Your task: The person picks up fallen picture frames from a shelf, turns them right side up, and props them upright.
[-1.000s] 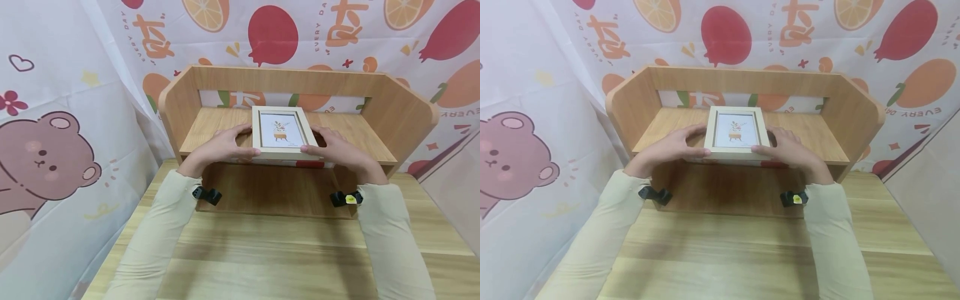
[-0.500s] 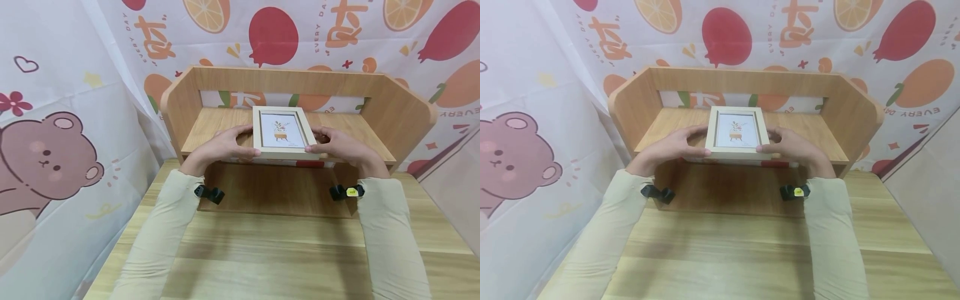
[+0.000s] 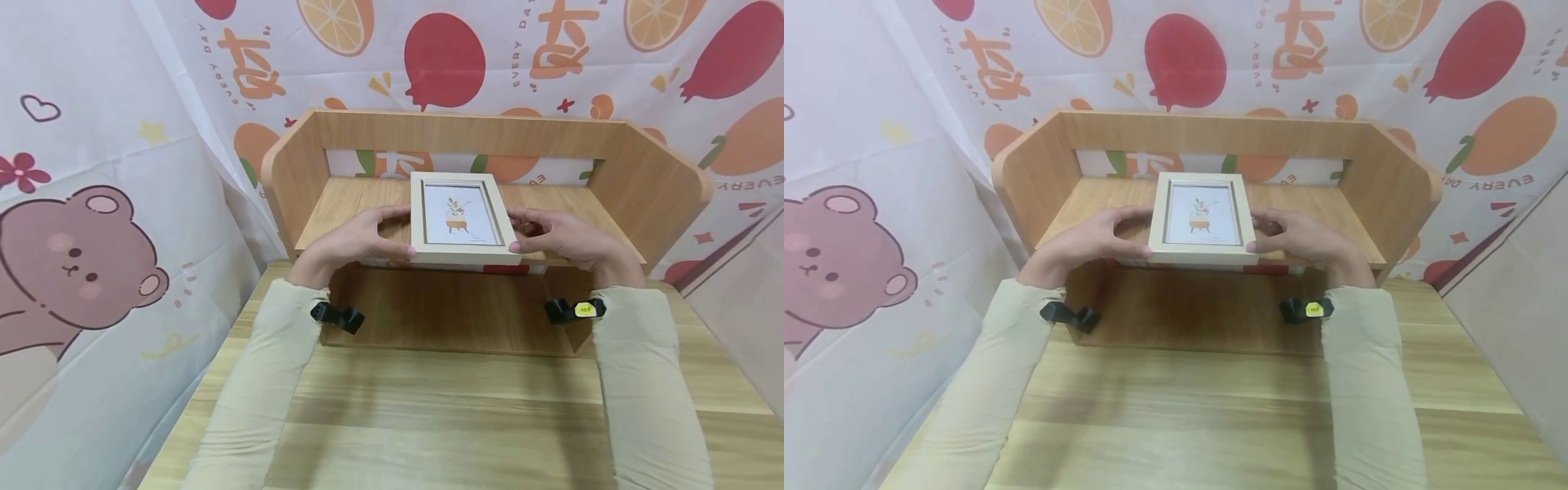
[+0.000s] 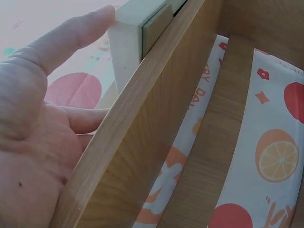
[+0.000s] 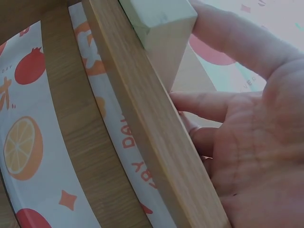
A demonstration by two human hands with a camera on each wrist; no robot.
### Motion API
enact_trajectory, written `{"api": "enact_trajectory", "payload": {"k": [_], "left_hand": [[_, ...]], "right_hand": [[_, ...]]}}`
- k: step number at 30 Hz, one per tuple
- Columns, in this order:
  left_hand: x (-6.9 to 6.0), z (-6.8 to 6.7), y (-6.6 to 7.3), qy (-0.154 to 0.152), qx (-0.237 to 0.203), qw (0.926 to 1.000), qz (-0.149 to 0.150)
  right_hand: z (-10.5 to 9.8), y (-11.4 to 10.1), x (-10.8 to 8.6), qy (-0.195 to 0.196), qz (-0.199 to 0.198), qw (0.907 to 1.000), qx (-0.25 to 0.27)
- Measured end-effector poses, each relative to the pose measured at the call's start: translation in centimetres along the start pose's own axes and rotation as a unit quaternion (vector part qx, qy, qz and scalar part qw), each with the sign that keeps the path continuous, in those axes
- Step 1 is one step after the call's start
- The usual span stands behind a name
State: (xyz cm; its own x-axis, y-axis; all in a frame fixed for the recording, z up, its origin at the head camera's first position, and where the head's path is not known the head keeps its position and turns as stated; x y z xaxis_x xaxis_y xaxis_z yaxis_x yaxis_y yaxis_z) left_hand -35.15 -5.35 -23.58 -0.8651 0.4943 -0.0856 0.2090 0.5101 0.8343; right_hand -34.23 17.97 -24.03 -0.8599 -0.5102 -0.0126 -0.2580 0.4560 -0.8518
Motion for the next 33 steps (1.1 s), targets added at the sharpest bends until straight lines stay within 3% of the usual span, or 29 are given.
{"api": "enact_trajectory", "payload": {"k": [6, 19, 33], "left_hand": [[-0.15, -0.05, 0.22, 0.005, -0.029, 0.9995, 0.01], [-0.45, -0.67, 0.29, 0.046, -0.047, 0.9976, 0.02], [-0.32, -0.55, 0.53, 0.049, -0.083, 0.9939, 0.054]], "right_hand": [[-0.17, 0.17, 0.06, 0.007, 0.006, 1.0, 0.003], [-0.42, -0.12, 0.16, 0.05, -0.048, 0.9975, -0.015], [-0.38, -0.42, -0.18, 0.08, -0.084, 0.9916, 0.057]]}}
Point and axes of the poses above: each hand's wrist, its own x-axis towards the middle knuckle, its own z-axis out of the palm, y = z × x, the point moved 10 cm from there along x, towards the middle knuckle, and after that the axes turned 7 degrees about -z, right-handed, at the moved point
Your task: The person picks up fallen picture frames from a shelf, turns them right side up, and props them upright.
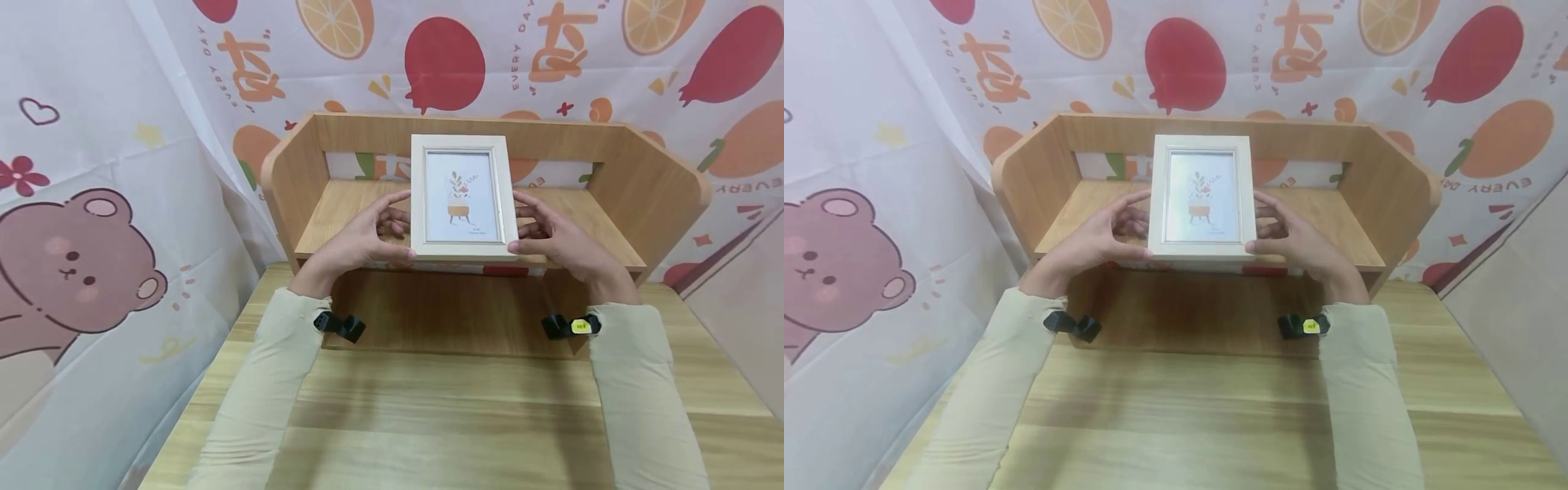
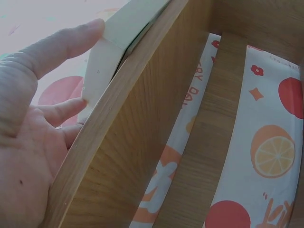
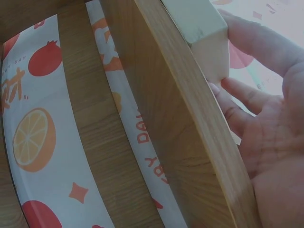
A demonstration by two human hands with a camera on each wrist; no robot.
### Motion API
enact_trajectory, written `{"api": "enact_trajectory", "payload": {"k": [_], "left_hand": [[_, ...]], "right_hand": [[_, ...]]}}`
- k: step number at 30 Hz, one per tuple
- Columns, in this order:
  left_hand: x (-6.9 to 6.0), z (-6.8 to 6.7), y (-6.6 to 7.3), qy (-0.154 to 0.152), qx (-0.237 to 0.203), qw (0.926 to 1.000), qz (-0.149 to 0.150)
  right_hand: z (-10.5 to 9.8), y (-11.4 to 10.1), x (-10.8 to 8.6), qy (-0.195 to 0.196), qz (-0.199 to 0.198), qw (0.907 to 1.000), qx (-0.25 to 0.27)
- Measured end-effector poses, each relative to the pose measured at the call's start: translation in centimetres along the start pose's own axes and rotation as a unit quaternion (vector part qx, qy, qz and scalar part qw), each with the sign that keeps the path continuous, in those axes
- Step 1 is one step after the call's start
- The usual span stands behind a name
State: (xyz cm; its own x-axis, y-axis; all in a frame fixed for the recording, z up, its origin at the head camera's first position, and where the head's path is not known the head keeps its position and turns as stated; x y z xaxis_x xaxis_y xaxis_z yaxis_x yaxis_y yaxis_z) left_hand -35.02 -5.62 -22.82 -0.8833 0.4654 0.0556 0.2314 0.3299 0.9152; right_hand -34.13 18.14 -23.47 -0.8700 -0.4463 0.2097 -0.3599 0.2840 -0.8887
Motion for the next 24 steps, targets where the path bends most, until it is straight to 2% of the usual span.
{"api": "enact_trajectory", "payload": {"k": [7, 11, 17, 24], "left_hand": [[0.1, 0.0, 0.2, 0.01, 0.005, 0.9999, 0.005], [0.4, -0.1, 0.2, 0.016, 0.007, 0.9998, -0.002], [1.0, -0.1, 0.1, 0.017, 0.002, 0.9998, -0.011], [1.2, -0.2, 0.4, 0.033, 0.006, 0.9995, -0.001]], "right_hand": [[-0.3, 0.3, 0.1, 0.022, 0.016, 0.9995, -0.017], [-0.3, 0.6, 0.5, 0.033, 0.022, 0.9992, -0.001], [-0.4, 0.5, 0.7, 0.048, 0.01, 0.9988, 0.003], [-0.7, -0.1, 0.9, 0.063, -0.02, 0.9976, -0.019]]}}
Point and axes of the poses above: each hand's wrist, its own x-axis towards the middle knuckle, its own z-axis out of the palm, y = z × x, the point moved 10 cm from there along x, towards the middle knuckle, and after that the axes turned 7 degrees about -z, right-handed, at the moved point
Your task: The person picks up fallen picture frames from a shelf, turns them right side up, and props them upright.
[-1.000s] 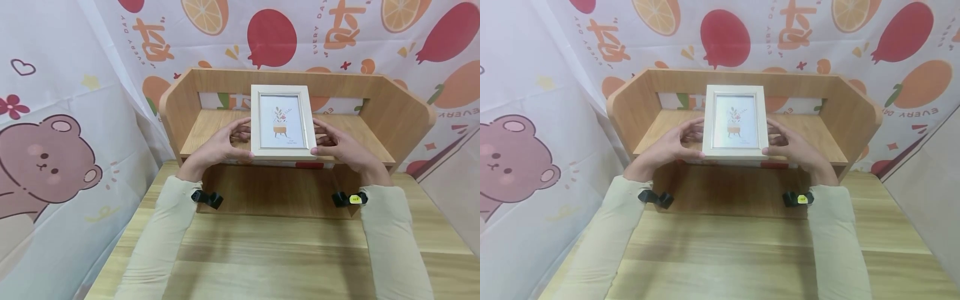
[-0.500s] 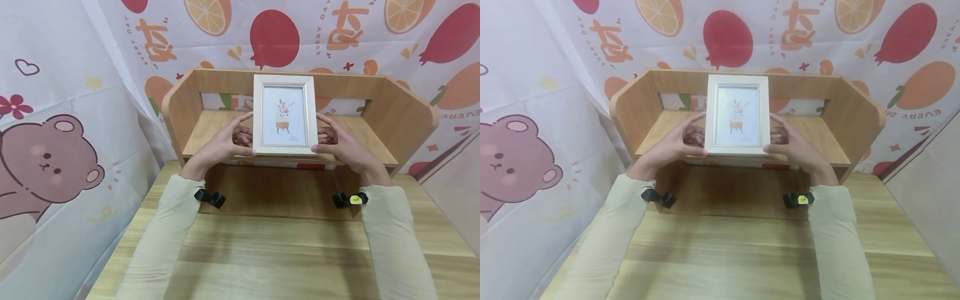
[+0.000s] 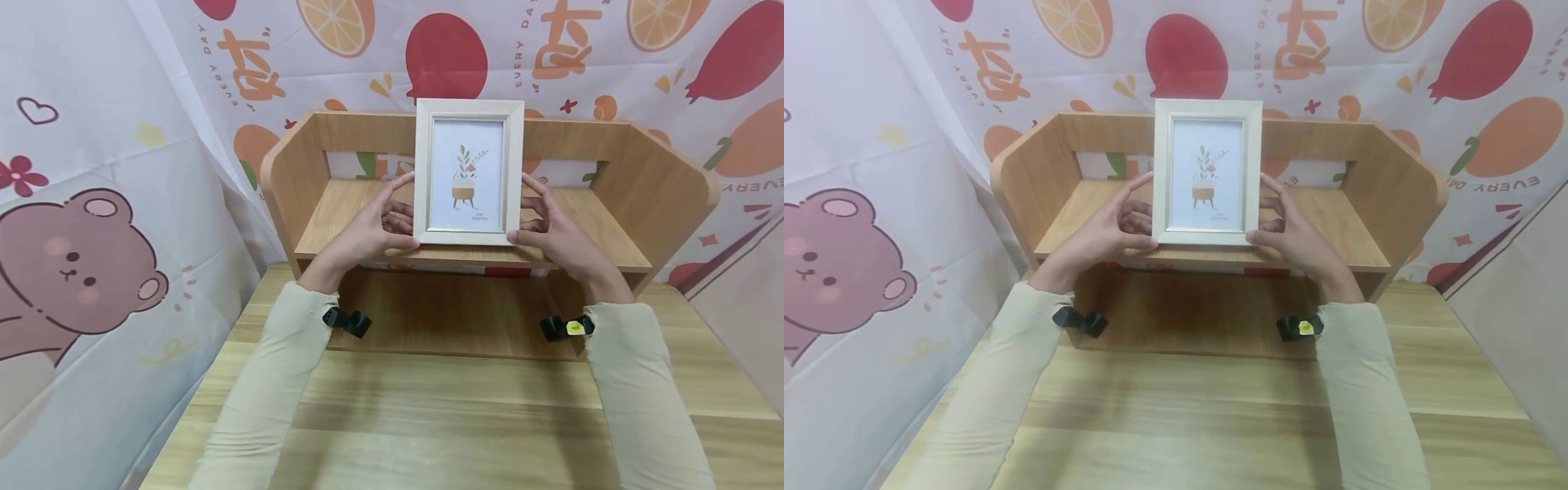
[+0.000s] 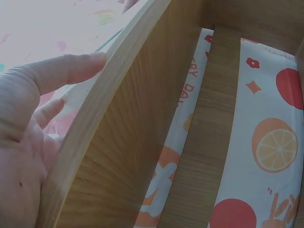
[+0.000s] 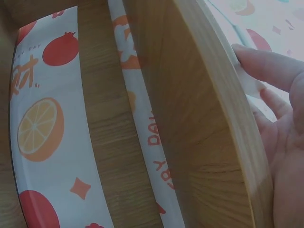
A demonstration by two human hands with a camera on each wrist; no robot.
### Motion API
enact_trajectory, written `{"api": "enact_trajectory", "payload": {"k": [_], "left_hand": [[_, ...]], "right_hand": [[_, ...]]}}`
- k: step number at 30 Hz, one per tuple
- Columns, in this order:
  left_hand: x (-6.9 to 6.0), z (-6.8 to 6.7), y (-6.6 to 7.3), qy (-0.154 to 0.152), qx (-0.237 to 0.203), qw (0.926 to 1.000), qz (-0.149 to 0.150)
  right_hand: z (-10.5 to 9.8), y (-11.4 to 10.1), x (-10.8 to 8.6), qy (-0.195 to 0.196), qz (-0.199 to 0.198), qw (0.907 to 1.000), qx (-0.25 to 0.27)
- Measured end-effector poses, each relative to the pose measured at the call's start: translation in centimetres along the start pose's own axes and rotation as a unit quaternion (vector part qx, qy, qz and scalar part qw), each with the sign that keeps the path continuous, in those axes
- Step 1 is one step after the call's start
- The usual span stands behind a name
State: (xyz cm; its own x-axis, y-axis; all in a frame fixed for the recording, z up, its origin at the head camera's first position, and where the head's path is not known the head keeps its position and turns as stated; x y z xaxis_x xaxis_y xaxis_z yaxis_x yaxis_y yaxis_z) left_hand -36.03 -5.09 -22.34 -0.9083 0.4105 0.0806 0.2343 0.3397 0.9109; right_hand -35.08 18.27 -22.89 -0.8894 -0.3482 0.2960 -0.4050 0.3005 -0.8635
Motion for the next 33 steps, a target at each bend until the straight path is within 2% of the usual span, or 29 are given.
{"api": "enact_trajectory", "payload": {"k": [8, 16, 25, 33], "left_hand": [[-0.5, 0.2, 0.4, 0.008, 0.014, 0.9996, 0.022], [-0.7, 0.2, 0.8, 0.014, 0.031, 0.9979, 0.055], [-0.8, 0.1, 0.8, 0.03, 0.039, 0.9962, 0.072], [-1.0, 0.0, 0.8, 0.048, 0.055, 0.9944, 0.076]], "right_hand": [[-0.1, -0.7, -0.1, 0.028, -0.044, 0.9986, -0.013], [-0.2, -0.8, -0.5, 0.048, -0.053, 0.9969, -0.031], [0.0, -1.1, -0.7, 0.059, -0.085, 0.9929, -0.058], [0.2, -1.0, -1.0, 0.066, -0.075, 0.9923, -0.072]]}}
Point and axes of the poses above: each hand's wrist, its own x-axis towards the middle knuckle, its own z-axis out of the palm, y = z × x, the point moved 10 cm from there along x, towards the middle knuckle, and after that the axes turned 7 degrees about -z, right-handed, at the moved point
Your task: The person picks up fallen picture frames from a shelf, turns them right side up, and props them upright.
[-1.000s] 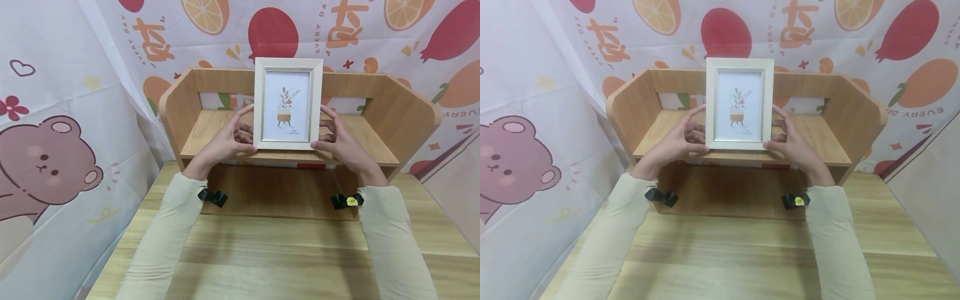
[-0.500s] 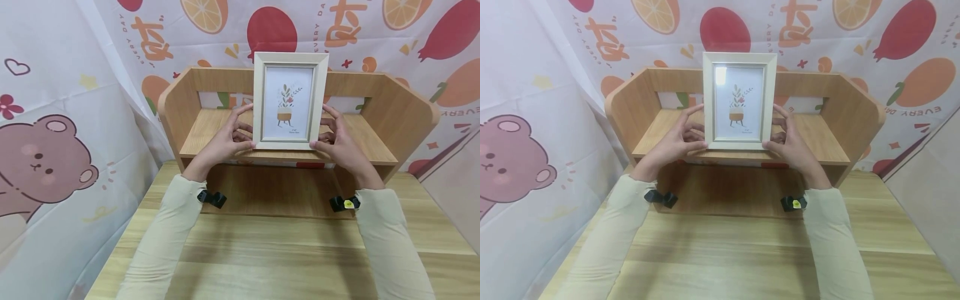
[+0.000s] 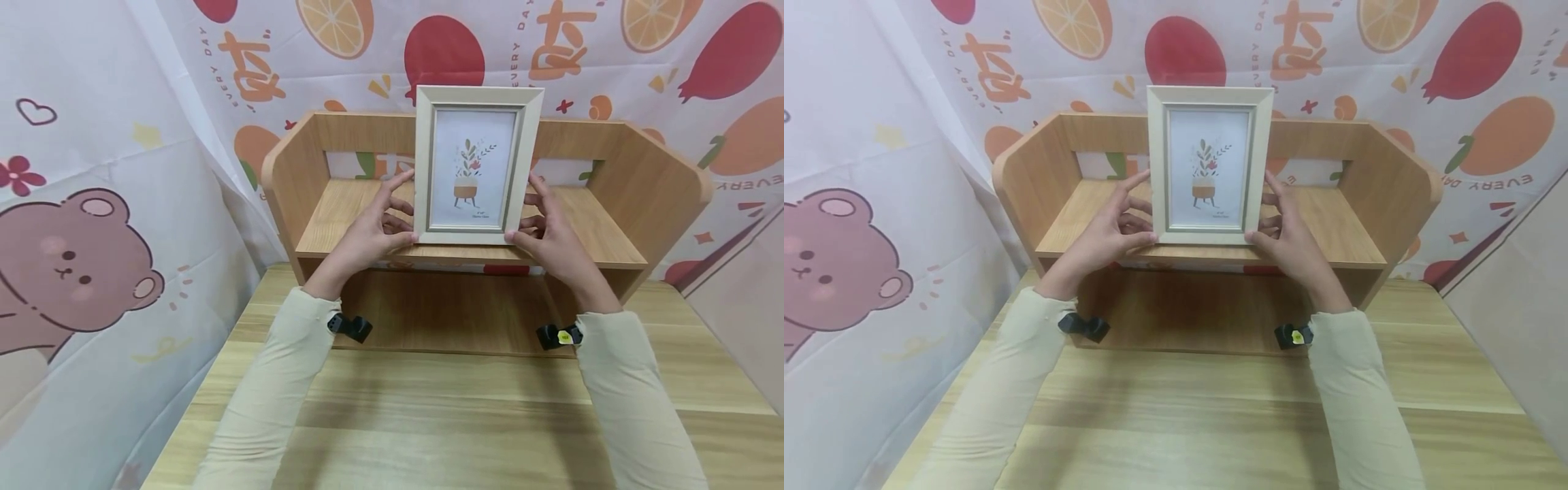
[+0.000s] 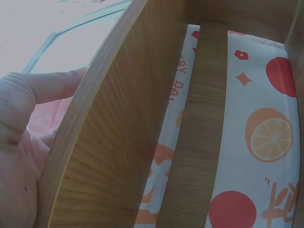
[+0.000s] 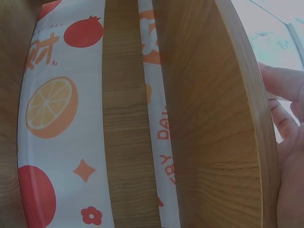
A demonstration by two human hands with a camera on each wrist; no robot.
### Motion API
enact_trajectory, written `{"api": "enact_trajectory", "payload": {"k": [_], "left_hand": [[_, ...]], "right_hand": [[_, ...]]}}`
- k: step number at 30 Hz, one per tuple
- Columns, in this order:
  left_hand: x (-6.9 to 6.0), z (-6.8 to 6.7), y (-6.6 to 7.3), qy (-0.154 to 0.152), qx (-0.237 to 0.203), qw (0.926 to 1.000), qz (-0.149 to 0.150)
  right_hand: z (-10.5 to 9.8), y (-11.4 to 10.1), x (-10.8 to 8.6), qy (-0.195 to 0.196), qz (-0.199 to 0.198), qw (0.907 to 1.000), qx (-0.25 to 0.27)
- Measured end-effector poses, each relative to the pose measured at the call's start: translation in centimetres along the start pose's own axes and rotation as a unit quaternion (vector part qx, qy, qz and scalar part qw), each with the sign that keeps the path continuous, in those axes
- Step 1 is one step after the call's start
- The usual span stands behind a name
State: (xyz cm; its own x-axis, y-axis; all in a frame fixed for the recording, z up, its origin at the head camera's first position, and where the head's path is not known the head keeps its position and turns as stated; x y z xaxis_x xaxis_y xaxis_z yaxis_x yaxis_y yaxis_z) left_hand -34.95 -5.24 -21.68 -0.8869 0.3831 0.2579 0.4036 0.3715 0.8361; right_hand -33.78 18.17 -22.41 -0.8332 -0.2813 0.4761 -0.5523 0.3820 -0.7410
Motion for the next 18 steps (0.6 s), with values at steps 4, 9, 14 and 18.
{"api": "enact_trajectory", "payload": {"k": [4, 9, 14, 18], "left_hand": [[-0.22, -0.03, 0.1, 0.0, 0.004, 1.0, 0.0], [-0.41, -0.04, 0.14, 0.002, 0.006, 1.0, 0.0], [-0.59, 0.01, 0.25, 0.002, 0.008, 0.9999, 0.007], [-0.65, 0.03, 0.24, 0.006, 0.018, 0.9997, 0.012]], "right_hand": [[0.07, -0.17, -0.21, -0.001, 0.011, 0.9999, -0.002], [0.01, -0.1, -0.34, 0.005, 0.017, 0.9998, -0.007], [-0.12, -0.19, -0.38, 0.013, 0.006, 0.9997, -0.022], [-0.13, -0.35, -0.44, 0.016, -0.002, 0.9995, -0.027]]}}
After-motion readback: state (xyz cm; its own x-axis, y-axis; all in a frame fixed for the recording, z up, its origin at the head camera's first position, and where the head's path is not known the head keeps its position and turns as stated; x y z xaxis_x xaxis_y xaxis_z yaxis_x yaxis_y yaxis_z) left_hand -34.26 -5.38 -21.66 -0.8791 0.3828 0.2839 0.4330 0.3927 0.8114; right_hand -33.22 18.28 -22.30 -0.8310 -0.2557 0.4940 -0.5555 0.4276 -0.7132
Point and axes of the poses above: each hand's wrist, its own x-axis towards the middle knuckle, its own z-axis out of the palm, y = z × x, the point moved 10 cm from there along x, towards the middle knuckle, and after that the axes turned 7 degrees about -z, right-handed, at the moved point
